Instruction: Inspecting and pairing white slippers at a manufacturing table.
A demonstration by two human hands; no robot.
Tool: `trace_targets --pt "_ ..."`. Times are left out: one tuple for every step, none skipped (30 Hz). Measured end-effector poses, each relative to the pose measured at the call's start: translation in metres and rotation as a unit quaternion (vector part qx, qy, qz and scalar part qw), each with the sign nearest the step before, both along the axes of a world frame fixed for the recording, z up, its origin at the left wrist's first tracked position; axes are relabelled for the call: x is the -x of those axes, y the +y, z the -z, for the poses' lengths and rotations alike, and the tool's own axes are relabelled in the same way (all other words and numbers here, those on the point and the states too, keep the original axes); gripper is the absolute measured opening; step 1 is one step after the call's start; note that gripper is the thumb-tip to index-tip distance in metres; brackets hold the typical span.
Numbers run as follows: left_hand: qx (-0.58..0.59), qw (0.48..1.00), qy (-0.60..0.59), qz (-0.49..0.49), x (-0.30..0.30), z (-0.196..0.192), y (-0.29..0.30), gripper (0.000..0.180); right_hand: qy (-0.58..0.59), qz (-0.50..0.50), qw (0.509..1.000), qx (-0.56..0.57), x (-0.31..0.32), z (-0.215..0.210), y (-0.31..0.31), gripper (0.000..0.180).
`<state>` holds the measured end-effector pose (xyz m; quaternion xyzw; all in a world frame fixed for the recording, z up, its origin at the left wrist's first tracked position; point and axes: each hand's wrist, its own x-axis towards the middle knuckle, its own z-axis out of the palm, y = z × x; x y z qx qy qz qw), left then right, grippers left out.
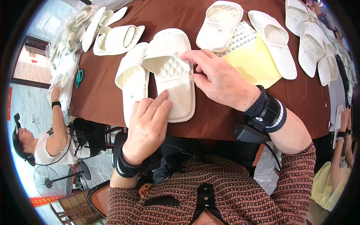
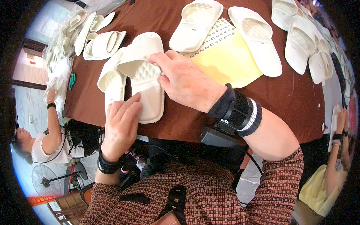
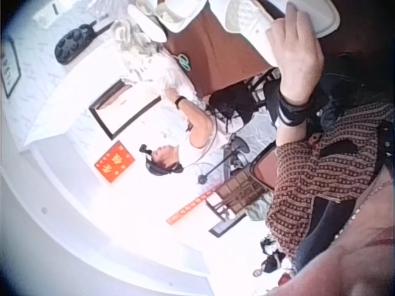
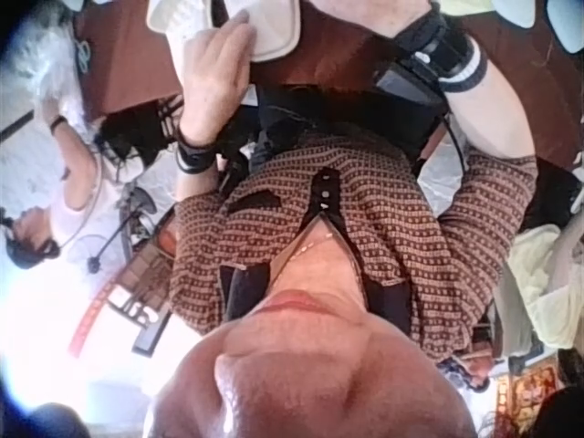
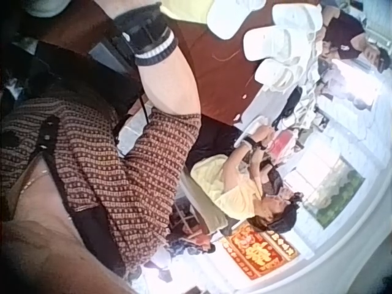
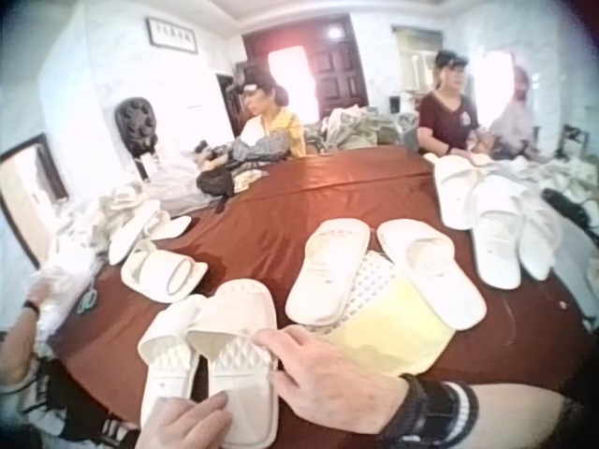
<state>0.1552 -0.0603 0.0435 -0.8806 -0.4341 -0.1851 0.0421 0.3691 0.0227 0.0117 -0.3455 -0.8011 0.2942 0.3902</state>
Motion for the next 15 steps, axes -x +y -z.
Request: trace_targets --pt "-0.009 1.000 0.020 0.003 -0.002 -0.001 -0.001 0.034 0.000 0.003 1.000 -0.003 0.000 -0.001 0.000 0.035" --pt "-0.009 1.000 0.019 0.003 -0.002 -0.001 -0.002 0.034 0.000 0.005 1.000 -0.006 -0.001 -0.001 -0.001 0.035" --pt "-0.004 1.000 0.003 0.004 -0.003 -0.001 -0.003 0.035 -0.001 0.005 1.000 -0.006 -0.001 -0.001 -0.001 0.035" --pt "0.001 1.000 -0.012 0.005 -0.003 -0.001 -0.005 0.036 0.004 0.006 1.000 -0.009 -0.001 -0.001 -0.001 0.035" --pt "0.001 1.000 -0.012 0.005 0.000 -0.001 -0.006 0.036 0.010 0.007 1.000 -0.012 0.000 0.000 -0.001 0.035" --pt "0.011 0.999 -0.031 0.002 0.003 0.000 -0.007 0.036 0.011 0.007 1.000 -0.012 0.000 0.000 -0.001 0.035" --pt "0.020 0.999 -0.051 -0.001 0.005 0.000 -0.008 0.036 0.012 0.006 1.000 -0.010 0.000 0.000 -0.001 0.035" --pt "0.020 0.999 -0.051 -0.001 0.006 0.000 -0.007 0.036 0.012 0.005 1.000 -0.009 0.000 0.000 -0.001 0.034" --pt "0.019 0.998 -0.051 -0.009 0.006 -0.001 -0.005 0.034 0.012 0.006 1.000 -0.008 -0.001 0.000 -0.001 0.034" --pt "0.018 0.998 -0.051 -0.017 0.006 -0.001 -0.003 0.033 0.006 0.009 1.000 -0.010 -0.002 0.000 -0.001 0.034" --pt "0.017 0.998 -0.051 -0.017 0.005 0.000 -0.001 0.033 0.000 0.011 1.000 -0.014 -0.002 -0.001 -0.001 0.034" --pt "0.015 0.998 -0.057 -0.013 0.003 0.003 0.002 0.032 0.000 0.011 1.000 -0.014 -0.002 0.000 -0.001 0.034" --pt "0.013 0.998 -0.064 -0.009 0.002 0.005 0.003 0.031 0.004 0.010 1.000 -0.018 -0.001 0.000 -0.001 0.034" --pt "0.013 0.998 -0.065 -0.009 0.001 0.006 0.003 0.031 0.009 0.010 1.000 -0.021 -0.002 0.001 -0.001 0.035" --pt "0.008 0.998 -0.057 -0.013 0.000 0.007 0.002 0.030 0.008 0.010 1.000 -0.021 -0.002 0.002 0.000 0.035"
